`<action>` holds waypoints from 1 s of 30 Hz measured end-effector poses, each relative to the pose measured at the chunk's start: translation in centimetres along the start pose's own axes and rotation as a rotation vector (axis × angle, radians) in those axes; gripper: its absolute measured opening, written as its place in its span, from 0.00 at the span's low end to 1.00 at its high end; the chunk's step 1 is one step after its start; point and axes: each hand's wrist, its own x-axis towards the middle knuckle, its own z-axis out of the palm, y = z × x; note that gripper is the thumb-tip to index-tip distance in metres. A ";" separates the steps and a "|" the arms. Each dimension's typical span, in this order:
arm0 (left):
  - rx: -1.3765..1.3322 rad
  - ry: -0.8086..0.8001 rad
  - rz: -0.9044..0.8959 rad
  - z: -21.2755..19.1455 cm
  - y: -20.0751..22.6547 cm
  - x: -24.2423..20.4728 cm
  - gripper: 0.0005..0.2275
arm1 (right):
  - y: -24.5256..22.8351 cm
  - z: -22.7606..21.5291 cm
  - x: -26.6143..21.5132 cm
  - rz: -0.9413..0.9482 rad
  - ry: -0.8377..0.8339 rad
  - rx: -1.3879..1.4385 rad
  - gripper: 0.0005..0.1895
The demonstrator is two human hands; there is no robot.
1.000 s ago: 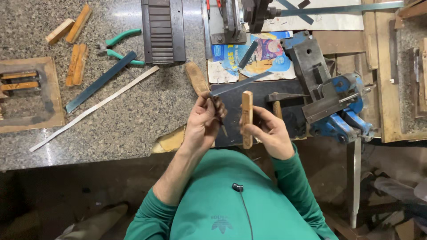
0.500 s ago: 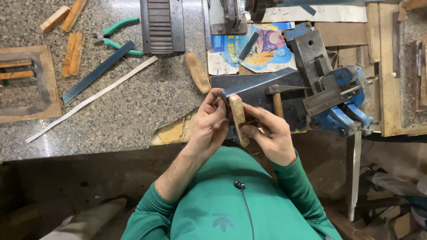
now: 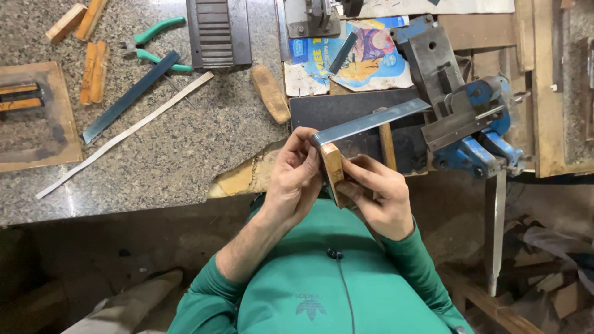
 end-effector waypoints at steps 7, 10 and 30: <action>0.132 0.001 0.041 0.9 -0.1 -0.7 0.13 | 0.2 0.5 -0.9 0.037 0.101 0.000 0.22; 0.283 -0.023 0.082 1.6 0.0 -1.0 0.17 | 0.7 0.4 -0.8 0.034 0.107 0.039 0.23; 0.793 0.031 0.155 4.1 -0.7 -0.4 0.17 | 2.2 0.2 -1.3 0.027 0.168 -0.019 0.24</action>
